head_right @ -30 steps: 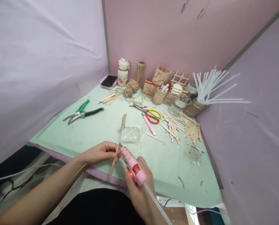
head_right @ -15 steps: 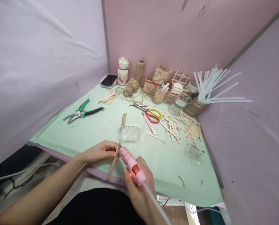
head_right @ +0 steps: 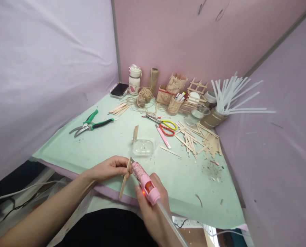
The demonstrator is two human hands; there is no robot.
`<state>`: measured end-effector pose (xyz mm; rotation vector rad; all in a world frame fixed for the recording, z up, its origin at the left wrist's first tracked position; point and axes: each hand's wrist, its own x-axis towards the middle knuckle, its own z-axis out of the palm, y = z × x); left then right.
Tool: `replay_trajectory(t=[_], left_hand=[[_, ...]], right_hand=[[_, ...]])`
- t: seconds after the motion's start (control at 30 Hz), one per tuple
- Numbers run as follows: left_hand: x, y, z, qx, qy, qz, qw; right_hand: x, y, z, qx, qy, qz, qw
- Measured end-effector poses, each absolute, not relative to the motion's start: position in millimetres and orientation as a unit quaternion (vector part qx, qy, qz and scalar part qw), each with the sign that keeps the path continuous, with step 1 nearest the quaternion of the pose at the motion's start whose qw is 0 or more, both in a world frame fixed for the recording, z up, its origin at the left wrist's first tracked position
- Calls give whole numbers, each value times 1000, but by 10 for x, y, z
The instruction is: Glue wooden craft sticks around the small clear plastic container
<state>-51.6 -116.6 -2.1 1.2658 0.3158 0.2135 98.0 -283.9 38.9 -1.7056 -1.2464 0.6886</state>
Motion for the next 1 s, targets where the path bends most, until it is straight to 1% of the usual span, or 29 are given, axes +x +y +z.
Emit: replay_trajectory(t=[0.1, 0.33, 0.53, 0.77, 1.0], left_hand=[[-512, -1168, -12, 590, 150, 100, 787], [-509, -1169, 15, 586, 148, 90, 792], [-506, -1169, -6, 591, 142, 92, 789], [-509, -1171, -9, 585, 153, 96, 790], [-508, -1170, -7, 585, 152, 95, 791]], right_hand=[[978, -2846, 393, -681, -502, 293, 445], [972, -2848, 386, -685, -496, 280, 455], [967, -2847, 417, -678, -514, 288, 440], [956, -2859, 399, -686, -503, 255, 460], [971, -2839, 411, -690, -502, 259, 452]])
